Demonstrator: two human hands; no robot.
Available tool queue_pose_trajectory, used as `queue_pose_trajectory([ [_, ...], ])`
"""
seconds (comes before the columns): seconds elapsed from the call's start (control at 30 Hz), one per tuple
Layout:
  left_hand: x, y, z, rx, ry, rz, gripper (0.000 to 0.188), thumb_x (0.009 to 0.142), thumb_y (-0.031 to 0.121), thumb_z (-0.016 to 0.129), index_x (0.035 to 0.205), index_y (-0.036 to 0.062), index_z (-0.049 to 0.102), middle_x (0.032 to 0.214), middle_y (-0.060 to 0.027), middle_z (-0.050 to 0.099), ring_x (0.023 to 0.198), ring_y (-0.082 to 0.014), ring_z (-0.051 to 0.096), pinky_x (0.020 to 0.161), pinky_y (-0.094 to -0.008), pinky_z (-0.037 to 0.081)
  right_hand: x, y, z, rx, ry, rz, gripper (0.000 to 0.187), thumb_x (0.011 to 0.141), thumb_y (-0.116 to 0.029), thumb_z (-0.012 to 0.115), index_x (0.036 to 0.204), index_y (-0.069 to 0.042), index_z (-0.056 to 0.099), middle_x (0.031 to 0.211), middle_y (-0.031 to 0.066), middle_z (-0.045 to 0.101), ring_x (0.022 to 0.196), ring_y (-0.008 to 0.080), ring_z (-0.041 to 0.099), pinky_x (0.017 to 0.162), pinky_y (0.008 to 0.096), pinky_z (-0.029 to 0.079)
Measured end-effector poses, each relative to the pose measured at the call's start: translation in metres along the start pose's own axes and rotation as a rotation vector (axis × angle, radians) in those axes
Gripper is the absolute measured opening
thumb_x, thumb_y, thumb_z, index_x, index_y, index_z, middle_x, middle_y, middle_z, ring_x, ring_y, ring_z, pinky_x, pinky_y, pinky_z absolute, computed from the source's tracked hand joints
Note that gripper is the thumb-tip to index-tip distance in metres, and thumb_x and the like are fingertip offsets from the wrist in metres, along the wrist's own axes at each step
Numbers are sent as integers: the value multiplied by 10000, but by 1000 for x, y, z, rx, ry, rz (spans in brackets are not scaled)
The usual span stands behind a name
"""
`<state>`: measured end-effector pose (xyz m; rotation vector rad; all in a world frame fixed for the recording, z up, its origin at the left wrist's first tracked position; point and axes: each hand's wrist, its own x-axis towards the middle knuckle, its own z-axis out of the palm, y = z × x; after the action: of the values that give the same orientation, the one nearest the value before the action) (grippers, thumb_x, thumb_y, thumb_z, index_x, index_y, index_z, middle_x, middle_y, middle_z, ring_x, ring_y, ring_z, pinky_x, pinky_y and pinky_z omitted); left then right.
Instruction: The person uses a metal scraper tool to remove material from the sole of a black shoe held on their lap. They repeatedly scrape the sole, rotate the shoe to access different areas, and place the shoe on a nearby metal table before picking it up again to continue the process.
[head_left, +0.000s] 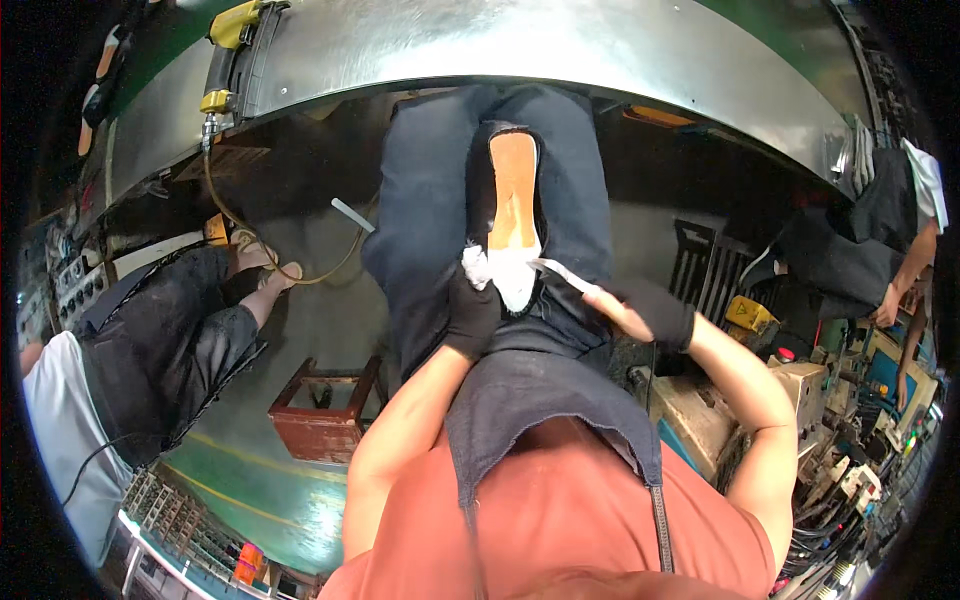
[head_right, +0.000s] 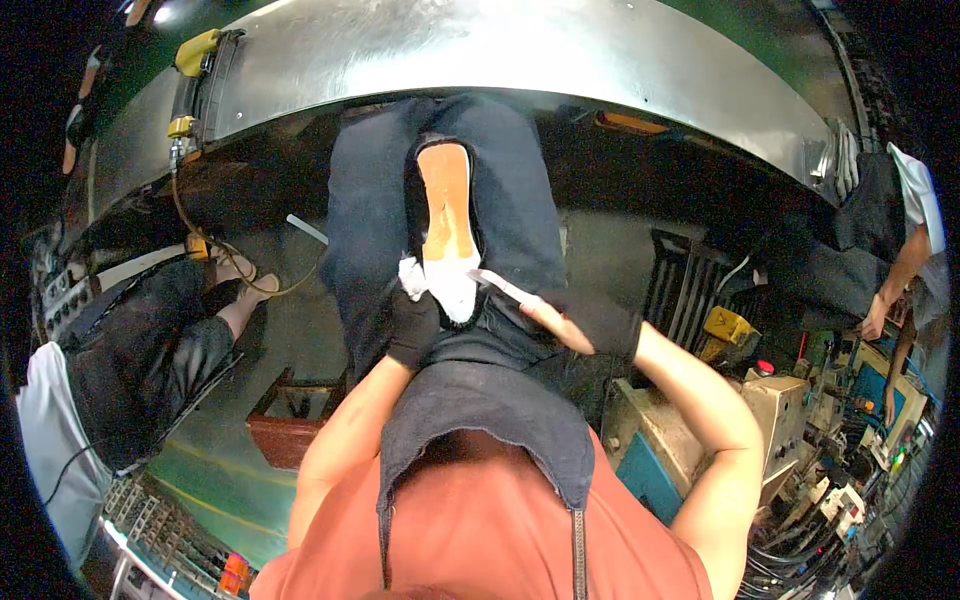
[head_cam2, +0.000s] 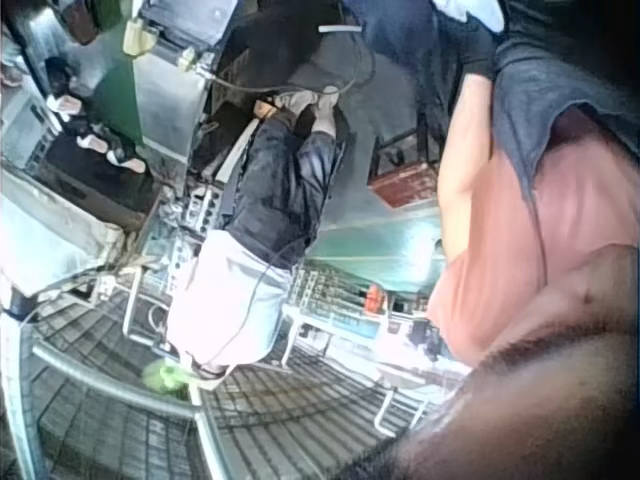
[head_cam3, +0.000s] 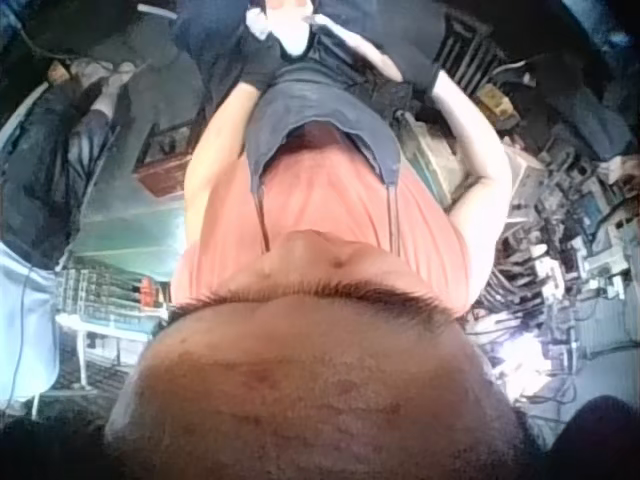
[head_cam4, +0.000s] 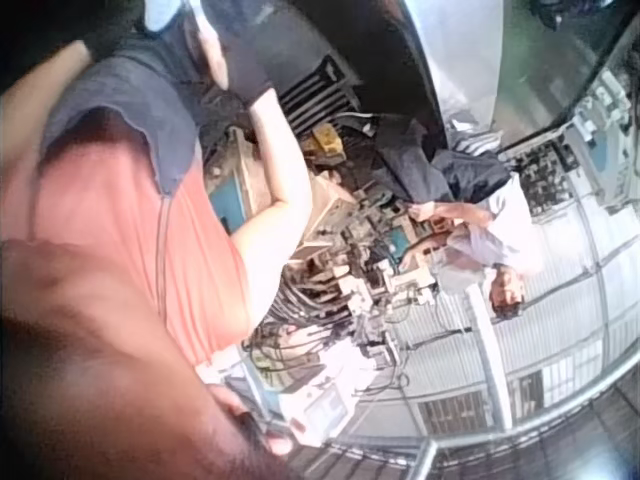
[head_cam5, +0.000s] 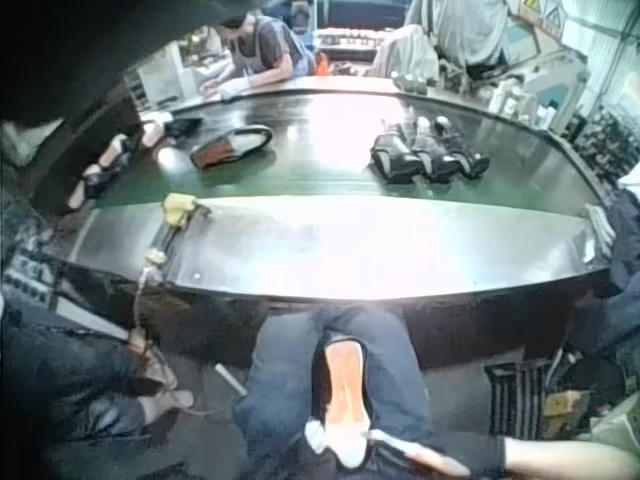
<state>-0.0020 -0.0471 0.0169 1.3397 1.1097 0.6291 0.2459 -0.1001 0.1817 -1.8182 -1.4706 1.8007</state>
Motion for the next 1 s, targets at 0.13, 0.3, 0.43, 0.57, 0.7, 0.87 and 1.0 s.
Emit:
queue_pose_trajectory([
  [0.13,6,44,2,-40,5,-89,323,914,261,589,1117,10,574,994,-147,649,958,-282,635,843,-358,488,3,-80,-31,-270,-24,-150,400,991,-370,459,1028,-12,632,821,203,647,706,295,634,678,394,492],
  [0.3,-6,75,-11,4,-230,15,318,970,220,491,1214,23,542,1182,-125,594,1039,-236,593,929,-348,459,41,-47,-17,-70,134,-406,412,973,-374,490,927,5,644,856,246,648,716,351,640,671,419,492],
  [0.43,-13,68,-19,-168,-232,20,316,1000,203,430,1232,3,506,1162,-99,607,1034,-209,585,947,-335,452,16,-41,-31,-251,147,-152,319,970,-318,519,931,-31,651,753,198,624,634,311,588,611,392,462],
  [0.57,-6,72,-13,-29,-206,-277,528,908,317,583,1279,-20,416,1121,-161,617,1039,-261,605,896,-364,482,4,-89,-7,-423,96,-361,328,920,-343,580,829,-29,610,681,181,582,618,338,610,559,432,470],
  [0.7,-6,36,0,-126,-162,-196,690,844,361,690,1314,-20,360,1258,-217,536,1064,-324,593,901,-389,483,22,-90,5,-540,-19,-798,408,900,-448,559,773,-61,592,694,146,592,614,312,623,556,418,497],
  [0.87,-16,27,-3,159,-169,128,1034,666,307,860,1413,-18,222,1247,-221,523,1152,-339,554,939,-402,467,21,-54,9,-831,144,-659,428,886,-467,574,712,-76,549,646,110,534,551,267,582,518,379,489],
  [1.0,-13,82,-19,83,-239,-87,957,706,340,831,1399,-27,283,1279,-229,515,1184,-320,533,989,-399,427,33,-20,12,-573,47,-651,375,891,-419,586,782,-60,578,700,143,582,629,315,609,552,407,493],
])
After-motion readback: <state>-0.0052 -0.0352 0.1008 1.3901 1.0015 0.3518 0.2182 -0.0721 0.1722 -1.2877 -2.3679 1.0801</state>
